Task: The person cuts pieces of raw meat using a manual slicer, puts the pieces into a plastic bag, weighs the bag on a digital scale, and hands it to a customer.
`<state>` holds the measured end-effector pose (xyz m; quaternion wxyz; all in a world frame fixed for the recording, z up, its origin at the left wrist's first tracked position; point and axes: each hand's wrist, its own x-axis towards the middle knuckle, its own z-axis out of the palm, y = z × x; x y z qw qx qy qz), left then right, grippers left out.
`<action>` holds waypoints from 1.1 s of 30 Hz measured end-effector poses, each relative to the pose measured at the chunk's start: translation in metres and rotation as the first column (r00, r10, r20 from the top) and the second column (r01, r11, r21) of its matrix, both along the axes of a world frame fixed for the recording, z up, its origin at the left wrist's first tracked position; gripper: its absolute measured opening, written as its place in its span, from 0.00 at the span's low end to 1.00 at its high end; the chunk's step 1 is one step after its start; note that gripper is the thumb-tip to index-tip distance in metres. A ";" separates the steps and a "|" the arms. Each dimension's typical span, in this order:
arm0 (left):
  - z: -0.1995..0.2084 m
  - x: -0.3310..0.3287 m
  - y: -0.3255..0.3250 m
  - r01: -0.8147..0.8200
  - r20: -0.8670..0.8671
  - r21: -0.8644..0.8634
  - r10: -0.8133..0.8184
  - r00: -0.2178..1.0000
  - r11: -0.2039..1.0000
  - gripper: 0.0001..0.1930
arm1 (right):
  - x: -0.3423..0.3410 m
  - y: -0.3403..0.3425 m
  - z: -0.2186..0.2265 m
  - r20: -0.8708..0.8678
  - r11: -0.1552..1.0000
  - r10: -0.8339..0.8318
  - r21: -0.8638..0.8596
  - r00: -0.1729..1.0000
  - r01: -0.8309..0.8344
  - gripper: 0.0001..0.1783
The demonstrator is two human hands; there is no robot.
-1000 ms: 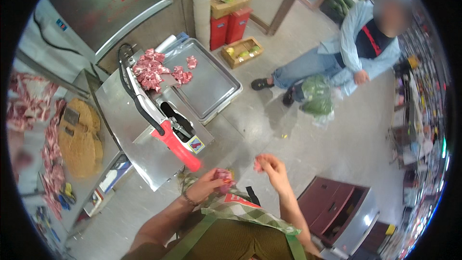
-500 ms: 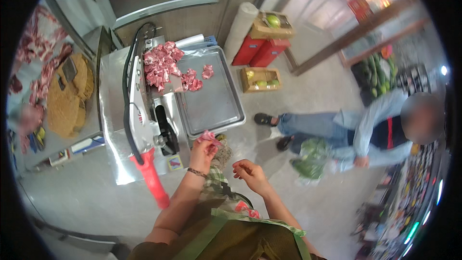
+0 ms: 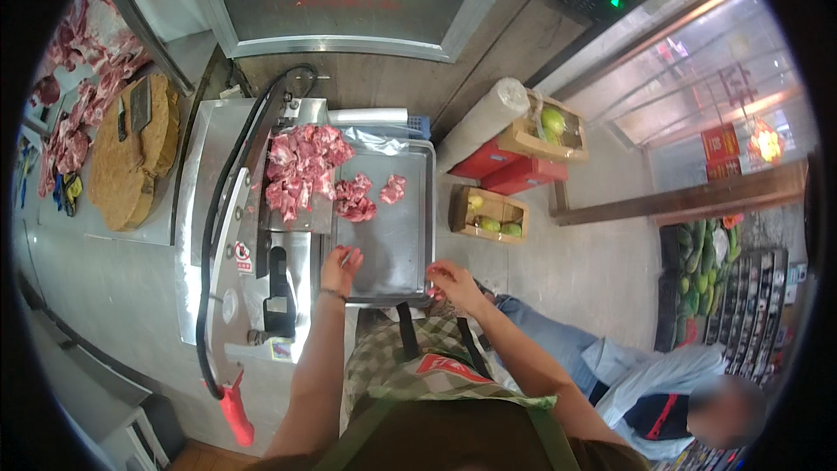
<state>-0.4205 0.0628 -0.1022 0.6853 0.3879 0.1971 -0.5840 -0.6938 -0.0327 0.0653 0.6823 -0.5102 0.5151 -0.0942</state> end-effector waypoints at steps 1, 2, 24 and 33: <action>0.012 -0.004 0.001 0.026 0.034 0.006 -0.026 0.999 1.000 0.19 | 0.002 -0.030 -0.018 -0.019 0.999 -0.025 0.043 1.000 0.026 0.16; 0.023 -0.008 0.002 0.047 0.069 0.013 -0.048 0.996 0.999 0.21 | 0.004 -0.063 -0.044 -0.020 0.996 -0.043 0.071 0.999 0.044 0.20; -0.037 -0.101 -0.239 -0.321 0.075 0.291 0.313 0.947 0.901 0.29 | 0.225 -0.463 -0.310 -0.037 0.905 -0.040 0.423 0.999 0.052 0.07; -0.004 0.048 -0.383 -0.435 0.005 0.208 0.444 0.896 0.876 0.36 | 0.103 -0.449 -0.096 0.016 0.635 0.762 -0.215 0.647 -0.742 0.13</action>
